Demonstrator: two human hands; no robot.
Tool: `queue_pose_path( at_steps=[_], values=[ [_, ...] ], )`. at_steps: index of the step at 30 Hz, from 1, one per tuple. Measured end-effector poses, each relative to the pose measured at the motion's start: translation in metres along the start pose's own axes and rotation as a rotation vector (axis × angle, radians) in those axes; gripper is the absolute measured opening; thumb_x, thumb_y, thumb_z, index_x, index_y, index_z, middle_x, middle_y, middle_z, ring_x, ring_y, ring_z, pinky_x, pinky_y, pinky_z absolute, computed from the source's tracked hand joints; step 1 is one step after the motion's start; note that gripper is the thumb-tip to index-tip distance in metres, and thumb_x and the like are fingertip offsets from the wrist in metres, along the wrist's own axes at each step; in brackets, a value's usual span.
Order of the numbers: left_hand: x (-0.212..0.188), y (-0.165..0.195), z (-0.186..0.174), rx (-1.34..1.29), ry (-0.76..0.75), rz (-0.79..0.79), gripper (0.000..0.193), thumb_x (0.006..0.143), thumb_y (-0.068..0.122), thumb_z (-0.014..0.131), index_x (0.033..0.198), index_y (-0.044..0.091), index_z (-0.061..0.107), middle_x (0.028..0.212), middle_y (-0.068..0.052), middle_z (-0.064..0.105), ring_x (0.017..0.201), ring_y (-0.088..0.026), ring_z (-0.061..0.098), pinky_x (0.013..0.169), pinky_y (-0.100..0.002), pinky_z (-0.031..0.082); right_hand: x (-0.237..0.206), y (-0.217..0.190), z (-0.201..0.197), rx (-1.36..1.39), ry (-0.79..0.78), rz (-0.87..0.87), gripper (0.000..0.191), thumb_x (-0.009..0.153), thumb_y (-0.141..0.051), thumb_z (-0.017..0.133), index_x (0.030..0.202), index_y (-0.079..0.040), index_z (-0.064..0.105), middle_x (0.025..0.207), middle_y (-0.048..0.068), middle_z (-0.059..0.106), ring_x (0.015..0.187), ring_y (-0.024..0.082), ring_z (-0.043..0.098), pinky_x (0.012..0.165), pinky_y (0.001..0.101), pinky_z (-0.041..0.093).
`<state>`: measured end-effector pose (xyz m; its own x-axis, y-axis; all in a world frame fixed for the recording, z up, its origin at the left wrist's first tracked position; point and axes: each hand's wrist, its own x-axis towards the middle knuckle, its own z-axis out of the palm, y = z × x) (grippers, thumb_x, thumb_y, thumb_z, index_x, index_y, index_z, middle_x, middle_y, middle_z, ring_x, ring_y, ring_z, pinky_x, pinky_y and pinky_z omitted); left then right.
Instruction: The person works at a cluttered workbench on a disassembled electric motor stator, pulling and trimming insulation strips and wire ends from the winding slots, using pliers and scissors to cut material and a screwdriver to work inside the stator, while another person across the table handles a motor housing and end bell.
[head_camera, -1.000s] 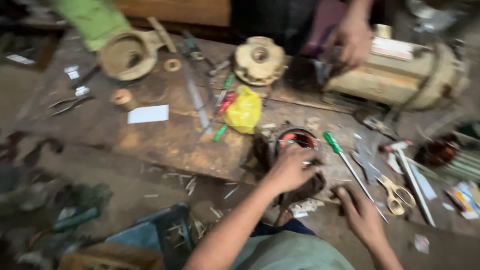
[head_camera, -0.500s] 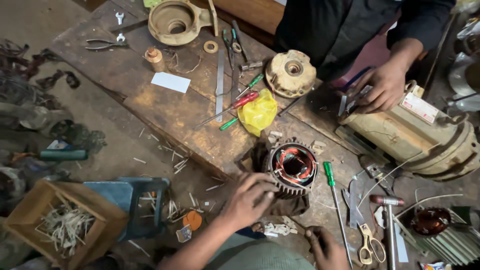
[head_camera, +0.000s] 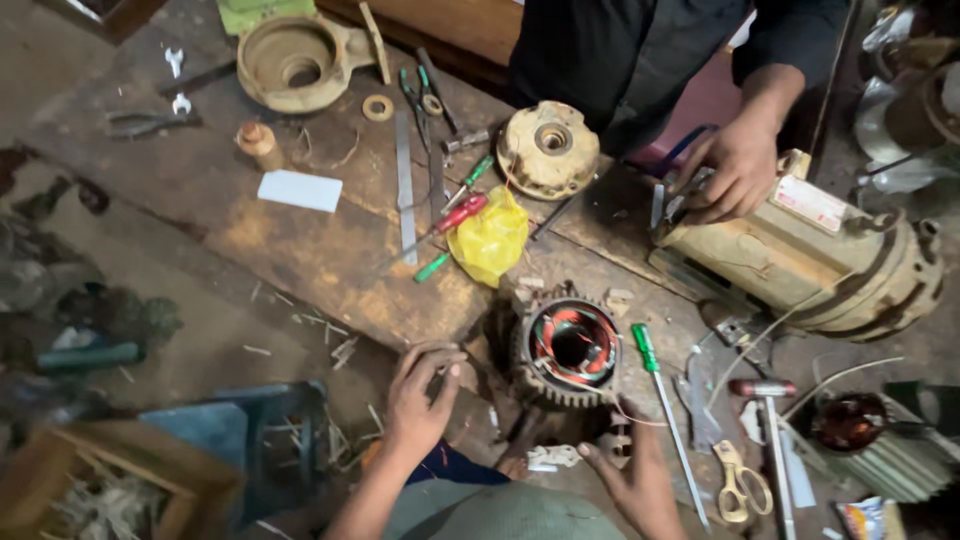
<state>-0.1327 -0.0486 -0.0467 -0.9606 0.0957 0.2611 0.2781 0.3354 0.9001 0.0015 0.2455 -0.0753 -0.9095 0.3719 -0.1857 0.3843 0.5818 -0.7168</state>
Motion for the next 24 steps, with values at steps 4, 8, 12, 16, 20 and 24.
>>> queue_pose_path(
  at_steps=[4, 8, 12, 16, 20, 24],
  values=[
    [0.057, -0.022, -0.003, 0.024, -0.073, -0.007, 0.017, 0.094, 0.013, 0.068, 0.109, 0.005, 0.071, 0.108, -0.013, 0.069, 0.101, -0.03, 0.068, 0.087, -0.038, 0.056, 0.014, -0.015, 0.015, 0.058, 0.092, -0.195, 0.116, 0.061, -0.033, 0.092, 0.153, 0.001, 0.029, 0.143, 0.023, 0.05, 0.128, 0.034, 0.052, 0.1, 0.0435, 0.045],
    [0.127, -0.049, -0.009, -0.005, -0.186, 0.004, 0.023, 0.092, 0.013, 0.068, 0.113, 0.006, 0.067, 0.11, -0.015, 0.068, 0.099, -0.031, 0.071, 0.086, -0.038, 0.057, 0.022, -0.027, 0.034, 0.184, 0.183, -0.177, 0.122, 0.056, -0.03, 0.094, 0.153, 0.003, 0.028, 0.143, 0.022, 0.05, 0.13, 0.033, 0.052, 0.107, 0.0425, 0.042],
    [0.202, -0.073, -0.02, 0.092, -0.275, 0.165, 0.022, 0.098, 0.008, 0.063, 0.12, 0.007, 0.068, 0.115, -0.016, 0.068, 0.108, -0.037, 0.066, 0.093, -0.043, 0.054, 0.021, -0.039, 0.052, 0.567, 0.219, -0.003, 0.127, 0.056, -0.02, 0.094, 0.158, -0.003, 0.019, 0.144, 0.018, 0.049, 0.125, 0.029, 0.056, 0.099, 0.0436, 0.052],
    [0.291, -0.089, -0.021, 0.363, -0.372, 0.29, 0.034, 0.092, 0.005, 0.061, 0.124, 0.012, 0.069, 0.124, -0.011, 0.065, 0.118, -0.033, 0.059, 0.1, -0.045, 0.05, 0.03, -0.052, 0.062, 0.471, 0.245, 0.051, 0.126, 0.055, -0.021, 0.095, 0.155, -0.004, 0.022, 0.143, 0.019, 0.05, 0.125, 0.029, 0.057, 0.101, 0.0437, 0.051],
    [0.361, -0.098, -0.017, 0.794, -0.333, 0.602, 0.047, 0.086, 0.011, 0.062, 0.132, 0.016, 0.067, 0.138, -0.011, 0.058, 0.125, -0.033, 0.051, 0.098, -0.046, 0.048, 0.053, -0.074, 0.075, 0.382, 0.264, 0.089, 0.124, 0.053, -0.021, 0.096, 0.153, -0.004, 0.025, 0.142, 0.02, 0.051, 0.125, 0.03, 0.058, 0.102, 0.0438, 0.05],
    [0.399, -0.1, -0.023, 1.018, -0.497, 0.731, 0.043, 0.086, 0.013, 0.061, 0.128, 0.023, 0.068, 0.139, -0.005, 0.059, 0.132, -0.027, 0.051, 0.1, -0.044, 0.048, 0.055, -0.096, 0.078, 0.302, 0.3, 0.104, 0.122, 0.052, -0.022, 0.098, 0.151, -0.004, 0.028, 0.141, 0.021, 0.052, 0.125, 0.03, 0.058, 0.103, 0.0439, 0.05]
  ],
)
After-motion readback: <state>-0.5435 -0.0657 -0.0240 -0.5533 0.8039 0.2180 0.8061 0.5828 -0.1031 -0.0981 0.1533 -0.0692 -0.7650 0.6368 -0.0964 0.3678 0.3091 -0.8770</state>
